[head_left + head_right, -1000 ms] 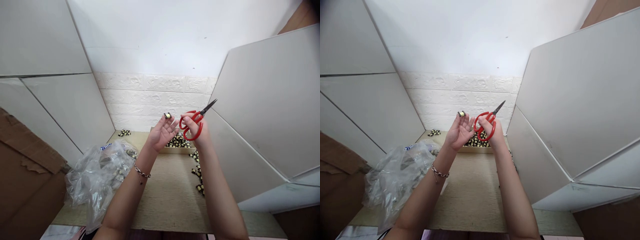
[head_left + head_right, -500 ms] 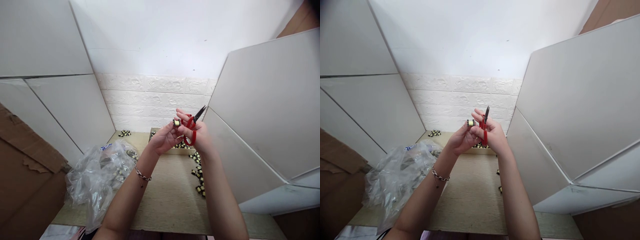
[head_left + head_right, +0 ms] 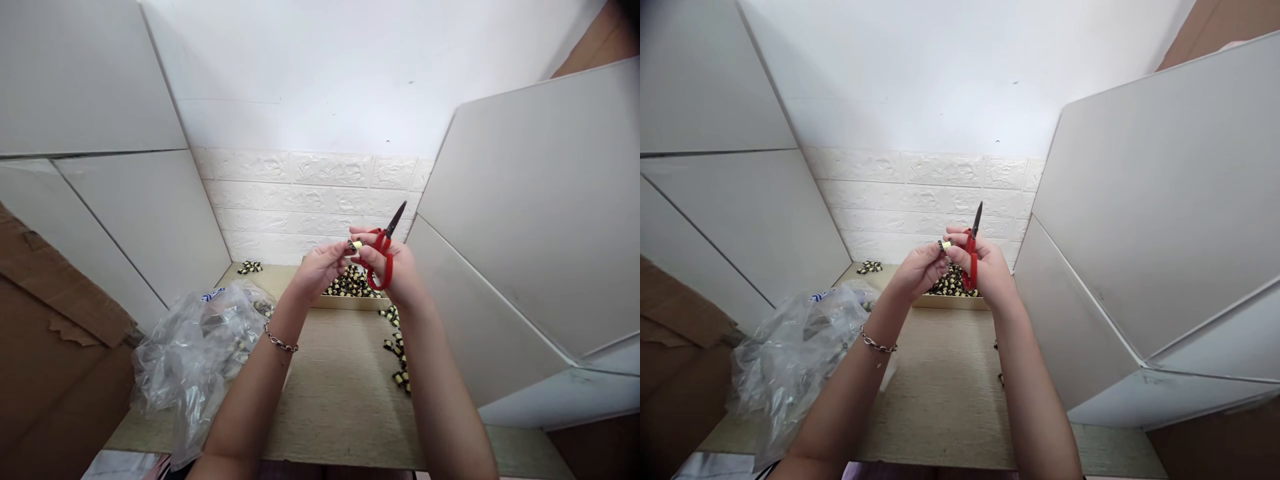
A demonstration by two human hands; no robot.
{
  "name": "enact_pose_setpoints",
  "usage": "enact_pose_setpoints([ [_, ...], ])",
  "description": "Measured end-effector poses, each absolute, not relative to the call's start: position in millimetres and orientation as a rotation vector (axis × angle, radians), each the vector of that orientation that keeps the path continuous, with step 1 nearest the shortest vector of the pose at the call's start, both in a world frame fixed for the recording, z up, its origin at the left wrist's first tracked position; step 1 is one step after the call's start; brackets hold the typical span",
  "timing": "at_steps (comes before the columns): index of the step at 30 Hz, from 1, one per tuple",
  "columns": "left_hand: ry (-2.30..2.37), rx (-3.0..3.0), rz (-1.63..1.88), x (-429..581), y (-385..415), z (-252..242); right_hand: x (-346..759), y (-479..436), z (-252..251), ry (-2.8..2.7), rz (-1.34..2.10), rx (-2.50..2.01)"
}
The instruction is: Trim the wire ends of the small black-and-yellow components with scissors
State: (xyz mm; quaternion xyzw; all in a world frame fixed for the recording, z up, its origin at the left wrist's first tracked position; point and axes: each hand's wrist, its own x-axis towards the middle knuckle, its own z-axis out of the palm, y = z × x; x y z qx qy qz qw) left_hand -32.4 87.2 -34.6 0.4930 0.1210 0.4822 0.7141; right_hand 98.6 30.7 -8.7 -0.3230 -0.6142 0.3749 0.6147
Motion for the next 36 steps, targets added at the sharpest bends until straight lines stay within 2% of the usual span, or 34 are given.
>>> enact_pose_setpoints([
  [4,0.344,1.347,1.327,-50,90,-26,98,28,-7,-1.317,1.207,-0.691],
  [7,0.364,1.612,1.382,-59,82,-17,94,29,-9,-1.241,1.352,-0.644],
  [17,0.337,1.612,1.25,-64,74,-9,81,36,-16,-1.233,1.51,-0.655],
  [23,0.315,1.527,1.242,-61,72,-10,80,34,-15,-1.272,1.441,-0.714],
  [36,0.082,1.376,1.161,-52,52,-5,89,3,4,-1.609,0.871,-1.064],
])
